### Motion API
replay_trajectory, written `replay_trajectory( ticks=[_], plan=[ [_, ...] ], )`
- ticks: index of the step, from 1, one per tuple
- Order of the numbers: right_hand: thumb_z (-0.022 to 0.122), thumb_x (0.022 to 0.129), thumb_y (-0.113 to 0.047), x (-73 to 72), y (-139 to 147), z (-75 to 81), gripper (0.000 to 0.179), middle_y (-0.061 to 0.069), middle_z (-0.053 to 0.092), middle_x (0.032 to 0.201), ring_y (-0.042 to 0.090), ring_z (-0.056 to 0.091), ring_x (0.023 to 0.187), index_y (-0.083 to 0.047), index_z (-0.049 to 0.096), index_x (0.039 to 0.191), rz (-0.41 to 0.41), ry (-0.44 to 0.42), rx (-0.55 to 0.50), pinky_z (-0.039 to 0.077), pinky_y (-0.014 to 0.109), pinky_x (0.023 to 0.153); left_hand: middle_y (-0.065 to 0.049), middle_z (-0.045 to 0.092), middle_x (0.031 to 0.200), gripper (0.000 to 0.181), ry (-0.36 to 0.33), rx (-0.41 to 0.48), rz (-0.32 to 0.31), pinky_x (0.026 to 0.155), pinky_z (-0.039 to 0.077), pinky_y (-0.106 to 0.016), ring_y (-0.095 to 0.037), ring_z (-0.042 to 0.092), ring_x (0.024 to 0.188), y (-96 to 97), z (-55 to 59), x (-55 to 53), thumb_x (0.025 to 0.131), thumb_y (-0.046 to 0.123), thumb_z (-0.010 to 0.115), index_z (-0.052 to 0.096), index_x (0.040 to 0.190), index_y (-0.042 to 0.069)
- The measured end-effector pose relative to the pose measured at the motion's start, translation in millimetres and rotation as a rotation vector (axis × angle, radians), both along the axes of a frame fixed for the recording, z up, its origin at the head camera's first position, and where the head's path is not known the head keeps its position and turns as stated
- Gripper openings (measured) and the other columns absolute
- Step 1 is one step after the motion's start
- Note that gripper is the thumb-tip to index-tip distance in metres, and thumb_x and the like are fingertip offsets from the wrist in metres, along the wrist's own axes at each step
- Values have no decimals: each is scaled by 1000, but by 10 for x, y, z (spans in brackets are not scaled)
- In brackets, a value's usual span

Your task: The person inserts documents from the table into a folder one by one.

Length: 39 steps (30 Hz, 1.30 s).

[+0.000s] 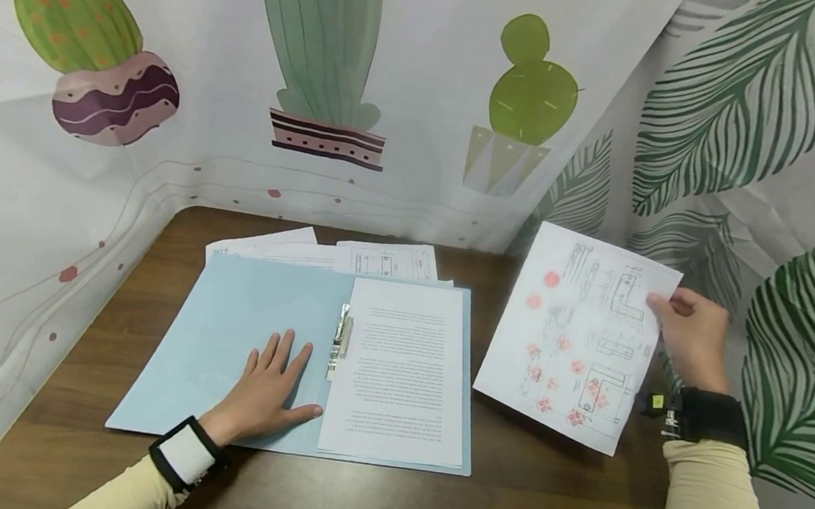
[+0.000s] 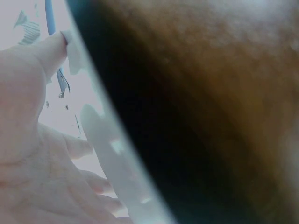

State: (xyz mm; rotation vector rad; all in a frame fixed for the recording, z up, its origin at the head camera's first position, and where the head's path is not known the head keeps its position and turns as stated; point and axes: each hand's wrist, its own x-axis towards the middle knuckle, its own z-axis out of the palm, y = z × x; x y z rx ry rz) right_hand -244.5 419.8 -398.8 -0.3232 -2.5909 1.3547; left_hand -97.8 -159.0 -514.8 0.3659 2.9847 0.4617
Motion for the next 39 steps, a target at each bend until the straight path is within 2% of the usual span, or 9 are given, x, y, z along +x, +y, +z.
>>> replay_trajectory(
  ticks=[5,12,16,23,30,36,39],
  plan=[
    [63,103,-17,-11,-25,-24,39,-31,60,74,-5,62,64,10,57,130,3,-4,5,52,17,55,-35,20,163,100,-4,2,-6,112,18,-74,-55,13,151,-7,7,3,86,59,75,39,155,-3],
    [61,104,-26,-36,-87,-74,46,-31,57,76,-3,62,67,7,58,136,0,-39,93,52,20,58,-35,20,162,100,2,5,-5,112,19,-74,-56,14,150,-5,21,5,86,59,75,40,155,-4],
    [61,104,-24,-37,-140,-105,44,-30,57,75,-4,62,65,7,60,135,17,-32,123,52,21,57,-36,20,162,99,1,2,-3,113,19,-74,-55,14,151,1,16,6,86,59,75,40,155,-3],
    [62,104,-25,-49,-216,-174,43,-19,64,80,-1,63,64,7,63,132,42,-34,162,52,24,56,-36,22,162,99,12,-10,-2,112,20,-74,-56,16,150,3,20,11,85,59,76,41,154,-3],
    [62,104,-22,-48,-315,-223,41,1,70,90,0,64,64,10,63,130,85,-18,171,52,23,55,-36,23,161,98,15,7,-1,111,20,-75,-56,17,150,4,31,19,85,58,77,42,153,-4],
    [63,104,-23,-58,-400,-244,42,-1,70,90,0,64,65,9,62,131,112,-23,154,52,23,56,-36,23,162,98,16,4,-2,112,21,-74,-55,17,150,-9,9,15,86,58,76,42,154,-4],
    [63,104,-21,-72,-434,-281,42,6,71,95,1,65,66,10,62,132,134,-21,138,52,23,57,-36,22,162,98,19,10,-3,112,21,-74,-55,16,150,-14,-3,16,86,58,76,42,154,-4]
  ],
)
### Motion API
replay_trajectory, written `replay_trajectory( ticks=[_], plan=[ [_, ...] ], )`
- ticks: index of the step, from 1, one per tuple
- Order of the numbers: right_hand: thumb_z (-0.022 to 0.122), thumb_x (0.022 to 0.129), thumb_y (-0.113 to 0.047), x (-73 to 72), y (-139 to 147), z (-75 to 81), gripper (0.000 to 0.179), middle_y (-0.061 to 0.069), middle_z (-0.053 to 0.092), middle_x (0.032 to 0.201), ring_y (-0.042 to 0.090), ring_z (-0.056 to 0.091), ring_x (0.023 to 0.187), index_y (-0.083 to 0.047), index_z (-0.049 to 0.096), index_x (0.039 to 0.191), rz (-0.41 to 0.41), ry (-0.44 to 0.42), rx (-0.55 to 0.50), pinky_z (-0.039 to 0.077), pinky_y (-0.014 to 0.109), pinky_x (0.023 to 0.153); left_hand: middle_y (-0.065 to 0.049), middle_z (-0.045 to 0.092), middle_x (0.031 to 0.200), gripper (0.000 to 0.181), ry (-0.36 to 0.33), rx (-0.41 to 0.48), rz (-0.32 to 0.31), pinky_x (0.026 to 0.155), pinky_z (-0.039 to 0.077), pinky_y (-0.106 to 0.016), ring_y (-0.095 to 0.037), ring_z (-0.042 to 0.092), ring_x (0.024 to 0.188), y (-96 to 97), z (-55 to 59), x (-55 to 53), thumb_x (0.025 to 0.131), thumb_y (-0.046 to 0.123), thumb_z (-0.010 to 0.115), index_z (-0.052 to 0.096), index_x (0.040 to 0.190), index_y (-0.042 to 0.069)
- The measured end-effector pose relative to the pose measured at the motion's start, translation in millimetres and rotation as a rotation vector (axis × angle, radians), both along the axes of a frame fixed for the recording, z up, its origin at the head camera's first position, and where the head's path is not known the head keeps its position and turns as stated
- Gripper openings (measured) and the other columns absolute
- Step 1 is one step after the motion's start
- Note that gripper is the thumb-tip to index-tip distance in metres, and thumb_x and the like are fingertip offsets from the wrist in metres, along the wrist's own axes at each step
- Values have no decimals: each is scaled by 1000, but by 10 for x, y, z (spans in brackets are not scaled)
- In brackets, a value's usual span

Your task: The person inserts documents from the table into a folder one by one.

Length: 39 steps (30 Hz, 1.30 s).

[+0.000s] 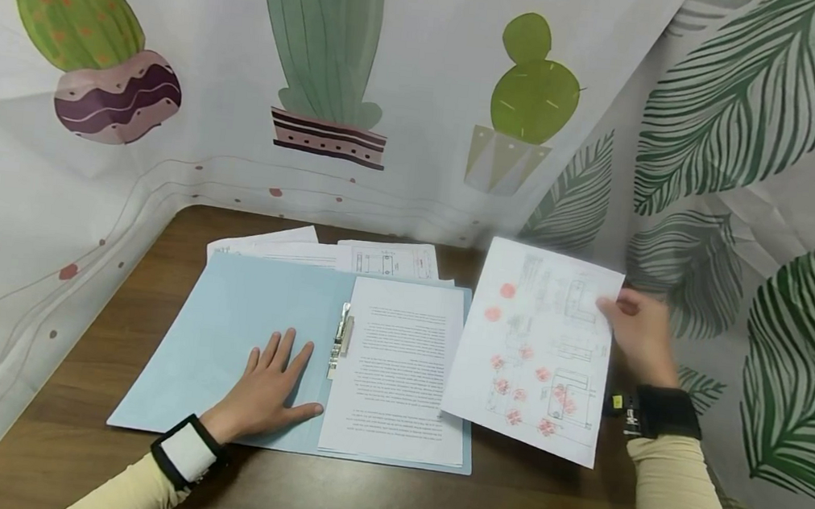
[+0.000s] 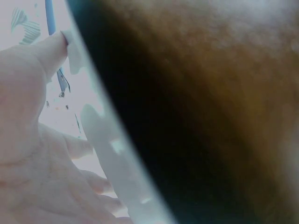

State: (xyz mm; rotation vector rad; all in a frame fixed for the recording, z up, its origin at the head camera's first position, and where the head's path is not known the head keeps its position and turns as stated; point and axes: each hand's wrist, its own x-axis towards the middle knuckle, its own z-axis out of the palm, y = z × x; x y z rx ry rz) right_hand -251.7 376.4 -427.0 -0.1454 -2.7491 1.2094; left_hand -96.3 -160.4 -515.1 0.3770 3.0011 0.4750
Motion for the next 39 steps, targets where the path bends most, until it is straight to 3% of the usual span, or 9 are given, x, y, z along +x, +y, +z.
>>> replay_trajectory(
  ticks=[9,39],
  plan=[
    [63,103,-19,-40,-170,-75,36,28,70,107,2,64,65,9,65,127,26,18,14,51,22,55,-35,19,163,99,-17,-12,3,112,19,-74,-54,14,151,-1,-20,-11,87,61,74,40,155,-3],
    [63,104,-19,-135,-821,-324,31,26,70,107,14,69,74,4,67,125,140,-46,-138,55,25,61,-36,23,162,100,12,-18,3,111,21,-75,-56,17,150,1,-38,-7,84,61,76,43,153,-3]
  ],
)
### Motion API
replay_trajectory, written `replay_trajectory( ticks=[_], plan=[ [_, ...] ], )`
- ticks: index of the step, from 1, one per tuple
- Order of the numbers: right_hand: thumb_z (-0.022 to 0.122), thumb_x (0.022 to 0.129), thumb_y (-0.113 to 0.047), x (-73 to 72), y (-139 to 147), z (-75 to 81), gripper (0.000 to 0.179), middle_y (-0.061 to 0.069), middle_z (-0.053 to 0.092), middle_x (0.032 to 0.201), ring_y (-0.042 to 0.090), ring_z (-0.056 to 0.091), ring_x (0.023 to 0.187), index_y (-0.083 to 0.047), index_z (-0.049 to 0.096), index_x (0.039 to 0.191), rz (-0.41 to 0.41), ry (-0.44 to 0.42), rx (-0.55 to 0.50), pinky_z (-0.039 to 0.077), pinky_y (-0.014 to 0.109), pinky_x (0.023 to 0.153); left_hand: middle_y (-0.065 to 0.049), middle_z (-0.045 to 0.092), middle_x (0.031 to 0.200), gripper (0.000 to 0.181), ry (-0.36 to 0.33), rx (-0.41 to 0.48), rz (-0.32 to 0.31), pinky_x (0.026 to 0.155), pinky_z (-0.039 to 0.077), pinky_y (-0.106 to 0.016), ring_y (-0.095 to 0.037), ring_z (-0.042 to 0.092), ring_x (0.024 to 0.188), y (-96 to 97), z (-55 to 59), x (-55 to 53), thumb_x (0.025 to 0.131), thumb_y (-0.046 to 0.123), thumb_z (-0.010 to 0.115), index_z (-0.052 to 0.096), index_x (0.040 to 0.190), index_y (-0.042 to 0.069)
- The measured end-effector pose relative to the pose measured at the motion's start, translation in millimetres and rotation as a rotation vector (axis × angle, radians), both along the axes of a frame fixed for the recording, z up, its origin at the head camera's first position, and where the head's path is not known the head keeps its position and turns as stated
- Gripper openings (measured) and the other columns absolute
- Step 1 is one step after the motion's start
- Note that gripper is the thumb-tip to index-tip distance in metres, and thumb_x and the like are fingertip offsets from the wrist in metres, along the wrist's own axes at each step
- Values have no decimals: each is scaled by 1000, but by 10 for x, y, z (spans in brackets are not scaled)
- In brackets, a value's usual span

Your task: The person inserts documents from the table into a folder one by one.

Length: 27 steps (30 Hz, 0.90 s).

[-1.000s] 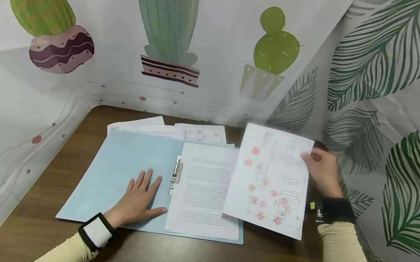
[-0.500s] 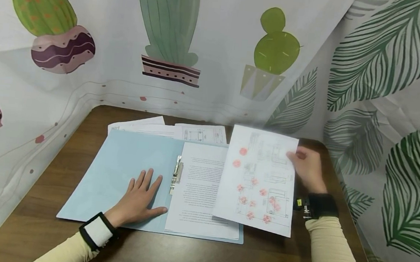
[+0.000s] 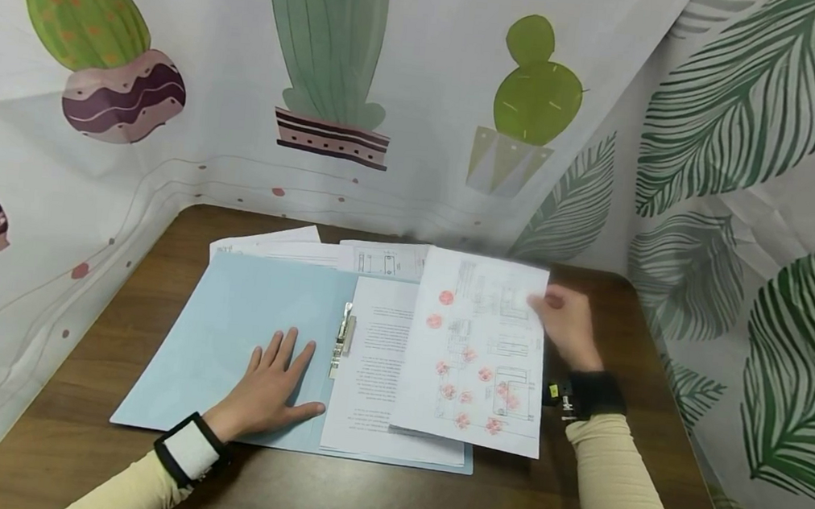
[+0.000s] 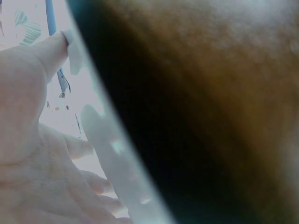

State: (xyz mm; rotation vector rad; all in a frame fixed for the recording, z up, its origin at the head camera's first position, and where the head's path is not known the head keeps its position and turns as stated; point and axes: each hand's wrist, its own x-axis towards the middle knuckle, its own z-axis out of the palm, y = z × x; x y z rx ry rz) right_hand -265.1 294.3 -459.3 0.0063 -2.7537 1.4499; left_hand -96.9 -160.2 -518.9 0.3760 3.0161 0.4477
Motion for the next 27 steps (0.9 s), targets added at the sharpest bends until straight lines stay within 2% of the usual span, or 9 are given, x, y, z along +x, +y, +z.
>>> replay_trajectory(
  ticks=[4,11,17,27],
  plan=[
    [64,104,-19,-4,-92,-62,31,25,70,108,15,70,74,4,67,125,11,-28,-24,56,26,62,-36,24,161,99,10,-1,-3,110,22,-75,-56,19,149,-3,2,3,84,61,76,44,153,-3],
    [65,103,-16,-8,-234,-156,29,24,71,107,19,70,75,3,67,124,27,-53,-56,57,27,62,-35,22,162,99,-17,-12,0,112,20,-74,-55,17,150,-3,16,-7,85,61,75,42,154,-2],
    [66,102,-17,-2,-339,-245,28,23,71,104,20,70,75,3,68,121,29,-62,-60,56,27,62,-36,23,161,99,2,-12,-5,111,21,-75,-56,18,150,-14,6,-9,85,61,76,43,153,-3],
    [66,102,-14,14,-521,-336,28,24,72,104,23,70,76,5,69,122,62,-70,-83,56,27,63,-36,22,162,100,-6,-12,-5,111,21,-74,-56,17,150,-16,17,0,85,62,74,42,154,-3]
  ],
)
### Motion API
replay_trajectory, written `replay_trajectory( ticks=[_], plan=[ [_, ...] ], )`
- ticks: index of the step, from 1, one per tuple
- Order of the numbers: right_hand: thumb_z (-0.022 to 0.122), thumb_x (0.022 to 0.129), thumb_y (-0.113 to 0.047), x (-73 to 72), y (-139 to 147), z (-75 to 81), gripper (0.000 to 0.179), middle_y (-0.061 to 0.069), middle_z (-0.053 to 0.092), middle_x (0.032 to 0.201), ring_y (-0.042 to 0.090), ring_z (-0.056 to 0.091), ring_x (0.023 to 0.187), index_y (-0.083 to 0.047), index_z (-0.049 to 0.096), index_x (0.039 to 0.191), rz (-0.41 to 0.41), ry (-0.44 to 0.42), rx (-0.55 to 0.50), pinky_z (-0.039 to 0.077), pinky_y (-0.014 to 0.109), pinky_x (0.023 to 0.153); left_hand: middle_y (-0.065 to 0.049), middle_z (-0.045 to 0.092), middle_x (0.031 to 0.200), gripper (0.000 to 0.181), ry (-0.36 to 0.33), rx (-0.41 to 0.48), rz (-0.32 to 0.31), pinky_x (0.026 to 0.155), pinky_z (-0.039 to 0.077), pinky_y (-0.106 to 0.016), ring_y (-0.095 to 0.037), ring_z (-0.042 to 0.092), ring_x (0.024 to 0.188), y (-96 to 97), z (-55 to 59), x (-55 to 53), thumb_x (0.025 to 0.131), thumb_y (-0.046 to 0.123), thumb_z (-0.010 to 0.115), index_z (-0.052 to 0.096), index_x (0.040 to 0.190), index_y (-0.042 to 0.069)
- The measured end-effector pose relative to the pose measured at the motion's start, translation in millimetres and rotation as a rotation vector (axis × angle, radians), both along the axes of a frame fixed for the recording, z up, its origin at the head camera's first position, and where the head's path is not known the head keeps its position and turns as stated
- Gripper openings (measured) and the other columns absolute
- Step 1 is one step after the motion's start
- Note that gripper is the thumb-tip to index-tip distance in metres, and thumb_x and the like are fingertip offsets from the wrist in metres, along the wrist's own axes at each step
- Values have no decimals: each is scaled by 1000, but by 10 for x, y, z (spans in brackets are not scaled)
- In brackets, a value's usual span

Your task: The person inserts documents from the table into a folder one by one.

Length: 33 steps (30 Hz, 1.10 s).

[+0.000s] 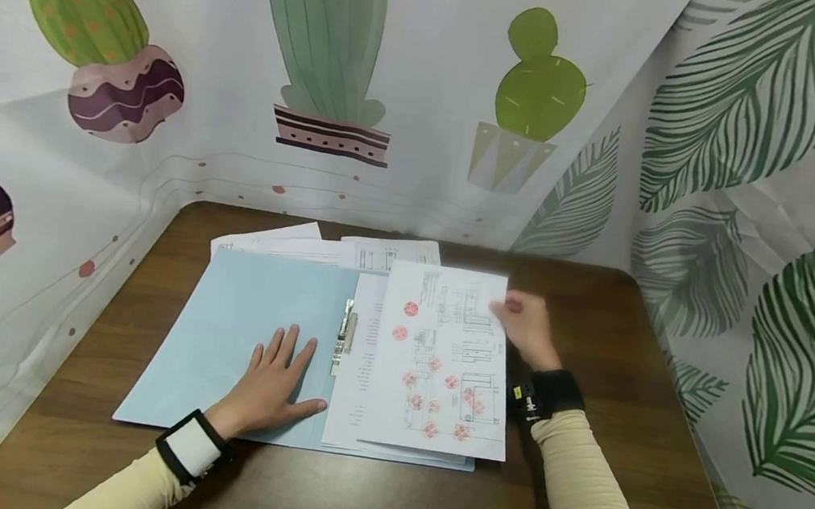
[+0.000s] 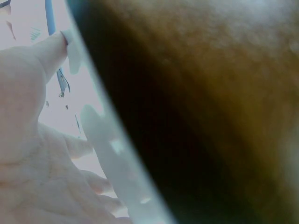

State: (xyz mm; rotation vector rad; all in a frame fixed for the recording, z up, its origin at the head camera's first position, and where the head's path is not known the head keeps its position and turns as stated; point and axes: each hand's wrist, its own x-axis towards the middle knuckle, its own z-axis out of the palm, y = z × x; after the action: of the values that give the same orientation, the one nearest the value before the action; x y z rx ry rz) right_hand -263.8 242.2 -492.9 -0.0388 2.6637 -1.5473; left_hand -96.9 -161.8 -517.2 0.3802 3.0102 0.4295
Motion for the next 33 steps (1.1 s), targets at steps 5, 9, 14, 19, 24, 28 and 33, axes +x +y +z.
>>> replay_trajectory(
  ticks=[5,9,14,19,24,28,33],
  plan=[
    [66,101,-14,10,-84,-9,26,23,72,104,23,70,76,4,70,120,-5,-20,-16,56,27,62,-36,22,162,100,-3,1,2,112,21,-74,-56,16,150,7,3,-11,85,62,75,42,154,-3],
    [67,101,-13,20,-142,-29,25,23,72,102,22,69,75,5,70,119,-1,-18,-20,55,27,62,-35,19,163,102,-27,-11,2,112,19,-74,-55,13,151,14,11,-20,86,64,73,39,156,-2],
    [67,101,-13,33,-191,-63,24,21,72,100,24,69,74,3,70,118,1,-36,-19,55,27,62,-35,18,163,102,-40,-18,-3,112,19,-75,-55,13,151,19,-1,-17,86,66,71,38,156,-2],
    [67,101,-14,48,-229,-95,24,21,72,100,25,69,75,3,71,118,6,-46,-18,55,28,62,-36,19,163,102,-31,-18,-5,112,20,-75,-56,14,150,27,-5,-1,86,65,71,39,156,-3],
    [67,101,-15,43,-263,-128,25,20,72,102,24,68,78,2,71,120,4,-55,-8,54,27,64,-35,18,163,103,-32,-19,-3,112,19,-75,-56,13,151,39,-13,2,87,65,71,38,156,-3],
    [67,101,-15,47,-299,-130,26,20,72,103,25,68,79,1,71,121,6,-49,5,53,27,65,-35,19,163,102,-26,-19,-1,112,19,-75,-56,13,151,41,-29,8,87,64,72,38,156,-3],
    [66,101,-15,51,-340,-150,26,19,72,101,25,68,79,1,71,121,13,-24,34,53,29,66,-35,18,163,101,-24,-16,-2,112,19,-75,-56,13,151,45,-45,16,87,64,72,38,156,-3]
  ],
)
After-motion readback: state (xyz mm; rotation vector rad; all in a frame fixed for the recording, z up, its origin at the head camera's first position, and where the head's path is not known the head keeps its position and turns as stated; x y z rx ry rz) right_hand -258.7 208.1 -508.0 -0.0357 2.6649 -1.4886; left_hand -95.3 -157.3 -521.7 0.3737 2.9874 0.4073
